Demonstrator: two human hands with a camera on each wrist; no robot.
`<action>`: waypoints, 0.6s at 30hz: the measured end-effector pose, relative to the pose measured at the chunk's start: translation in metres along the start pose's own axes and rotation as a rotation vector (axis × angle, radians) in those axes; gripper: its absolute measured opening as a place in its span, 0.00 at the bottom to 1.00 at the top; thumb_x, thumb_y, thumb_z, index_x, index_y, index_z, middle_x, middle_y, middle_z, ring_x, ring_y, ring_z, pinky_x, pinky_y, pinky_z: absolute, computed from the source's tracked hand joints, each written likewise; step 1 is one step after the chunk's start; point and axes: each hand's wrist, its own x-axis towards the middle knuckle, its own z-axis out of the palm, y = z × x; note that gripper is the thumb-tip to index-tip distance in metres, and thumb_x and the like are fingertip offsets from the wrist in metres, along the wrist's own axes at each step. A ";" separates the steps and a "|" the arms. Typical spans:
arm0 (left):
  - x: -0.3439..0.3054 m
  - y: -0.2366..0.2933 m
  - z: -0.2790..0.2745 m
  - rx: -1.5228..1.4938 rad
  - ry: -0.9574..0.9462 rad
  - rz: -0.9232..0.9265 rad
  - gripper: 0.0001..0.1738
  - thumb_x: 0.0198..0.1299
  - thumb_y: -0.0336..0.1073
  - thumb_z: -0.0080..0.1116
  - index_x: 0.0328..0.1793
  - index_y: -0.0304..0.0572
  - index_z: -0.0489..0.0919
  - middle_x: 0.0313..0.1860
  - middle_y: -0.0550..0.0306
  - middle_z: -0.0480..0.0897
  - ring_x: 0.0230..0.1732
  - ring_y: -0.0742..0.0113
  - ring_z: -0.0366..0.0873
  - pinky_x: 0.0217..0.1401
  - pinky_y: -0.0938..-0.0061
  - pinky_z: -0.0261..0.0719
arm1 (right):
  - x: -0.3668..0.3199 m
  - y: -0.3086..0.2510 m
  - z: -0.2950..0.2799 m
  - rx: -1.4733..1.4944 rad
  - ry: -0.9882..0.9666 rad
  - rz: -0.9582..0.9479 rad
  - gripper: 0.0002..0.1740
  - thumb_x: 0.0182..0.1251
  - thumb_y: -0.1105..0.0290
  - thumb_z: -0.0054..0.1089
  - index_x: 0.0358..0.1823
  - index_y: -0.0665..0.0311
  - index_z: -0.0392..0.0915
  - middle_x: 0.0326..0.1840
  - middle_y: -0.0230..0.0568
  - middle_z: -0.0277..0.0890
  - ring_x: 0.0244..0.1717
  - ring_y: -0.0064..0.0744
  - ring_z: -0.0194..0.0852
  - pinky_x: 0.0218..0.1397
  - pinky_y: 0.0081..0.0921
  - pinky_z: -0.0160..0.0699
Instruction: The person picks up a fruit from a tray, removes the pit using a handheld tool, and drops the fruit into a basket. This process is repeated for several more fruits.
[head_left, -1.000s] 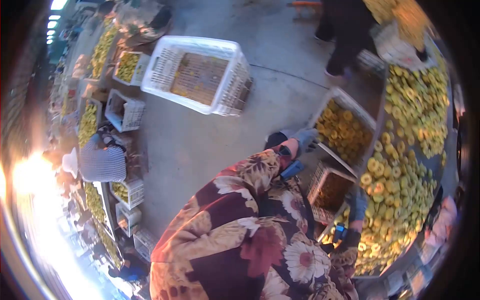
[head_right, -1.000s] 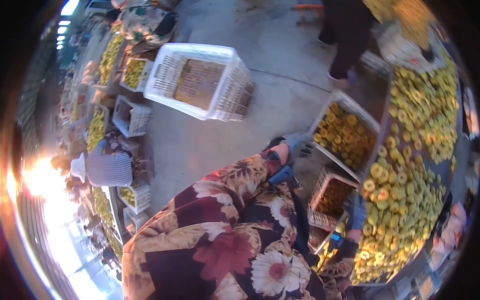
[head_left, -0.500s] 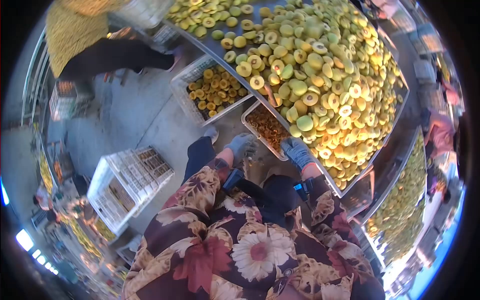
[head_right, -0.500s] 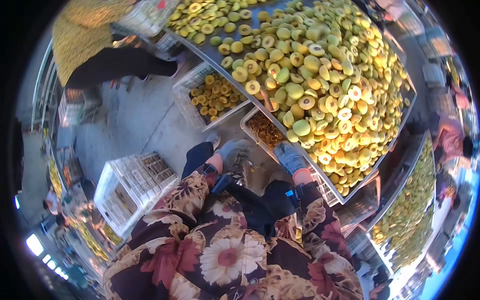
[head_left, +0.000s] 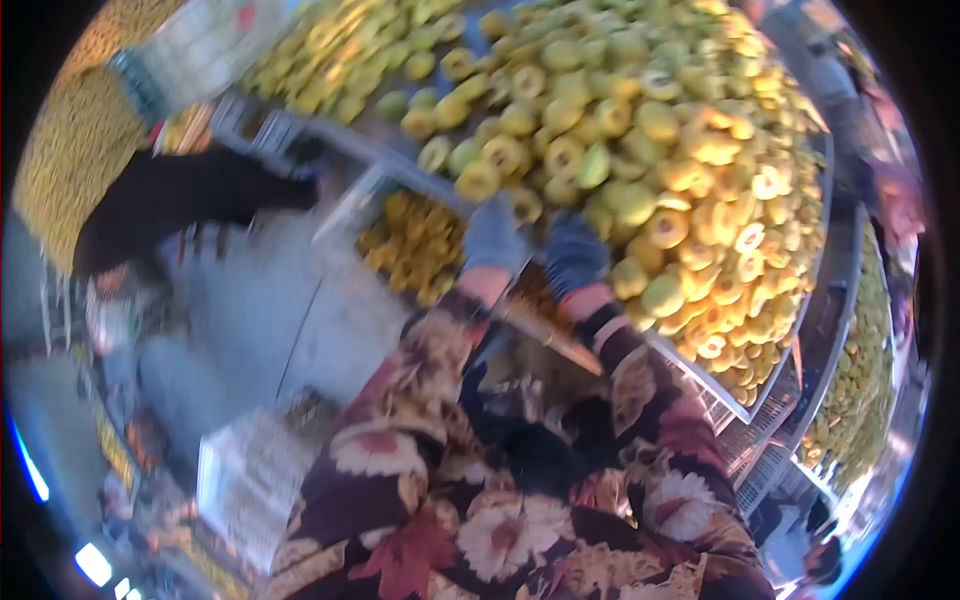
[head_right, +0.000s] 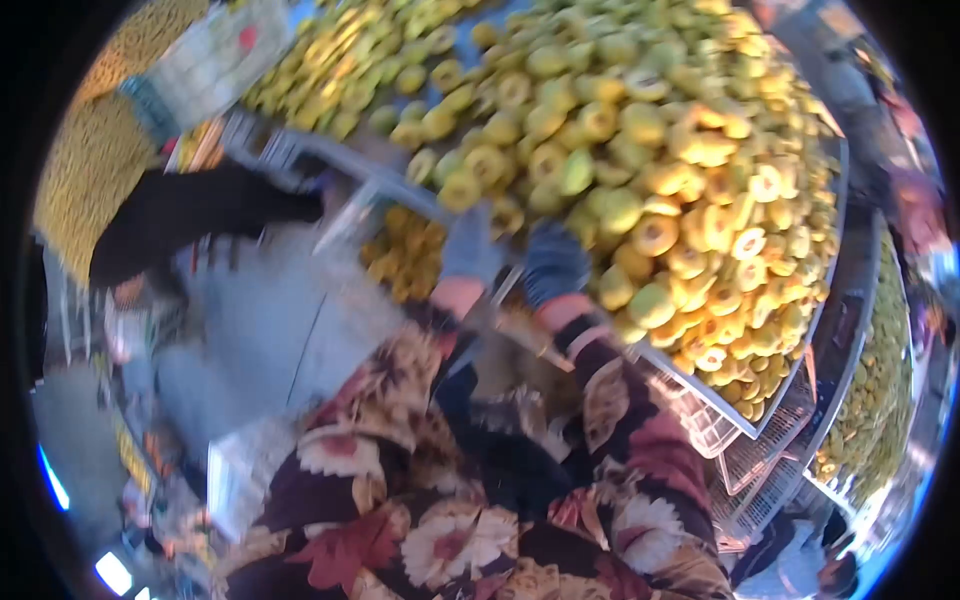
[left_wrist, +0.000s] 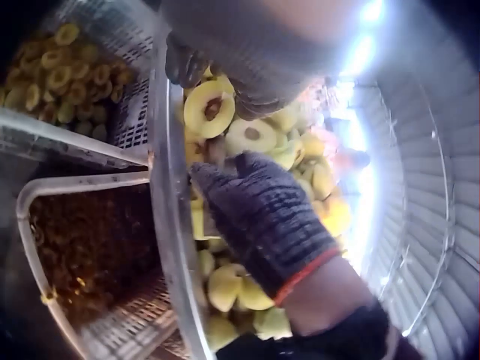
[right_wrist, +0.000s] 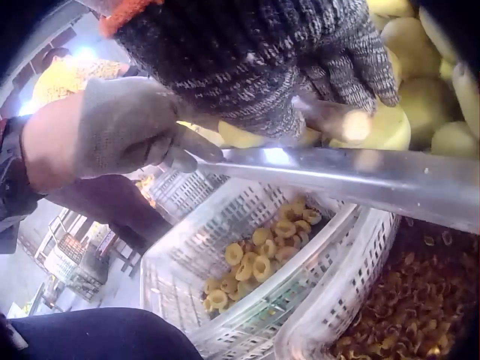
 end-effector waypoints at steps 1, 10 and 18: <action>-0.006 -0.006 0.012 -0.010 0.035 0.094 0.27 0.53 0.36 0.60 0.61 0.38 0.72 0.56 0.33 0.73 0.59 0.40 0.70 0.60 0.56 0.70 | 0.000 -0.002 0.012 0.152 0.125 0.030 0.11 0.66 0.62 0.44 0.39 0.57 0.75 0.34 0.46 0.78 0.33 0.48 0.78 0.34 0.45 0.77; 0.011 -0.003 0.021 -0.189 -0.011 -0.013 0.23 0.48 0.37 0.63 0.53 0.41 0.78 0.48 0.46 0.81 0.50 0.51 0.79 0.54 0.64 0.75 | -0.030 0.014 -0.058 0.539 0.040 0.222 0.17 0.61 0.59 0.52 0.44 0.64 0.72 0.41 0.51 0.78 0.42 0.50 0.79 0.43 0.45 0.78; -0.005 -0.042 0.046 -0.768 0.148 0.094 0.16 0.54 0.32 0.59 0.48 0.34 0.76 0.42 0.54 0.77 0.44 0.64 0.74 0.49 0.71 0.73 | -0.089 0.017 0.039 1.429 0.489 -0.286 0.26 0.62 0.61 0.57 0.58 0.69 0.66 0.46 0.55 0.76 0.49 0.52 0.77 0.54 0.37 0.75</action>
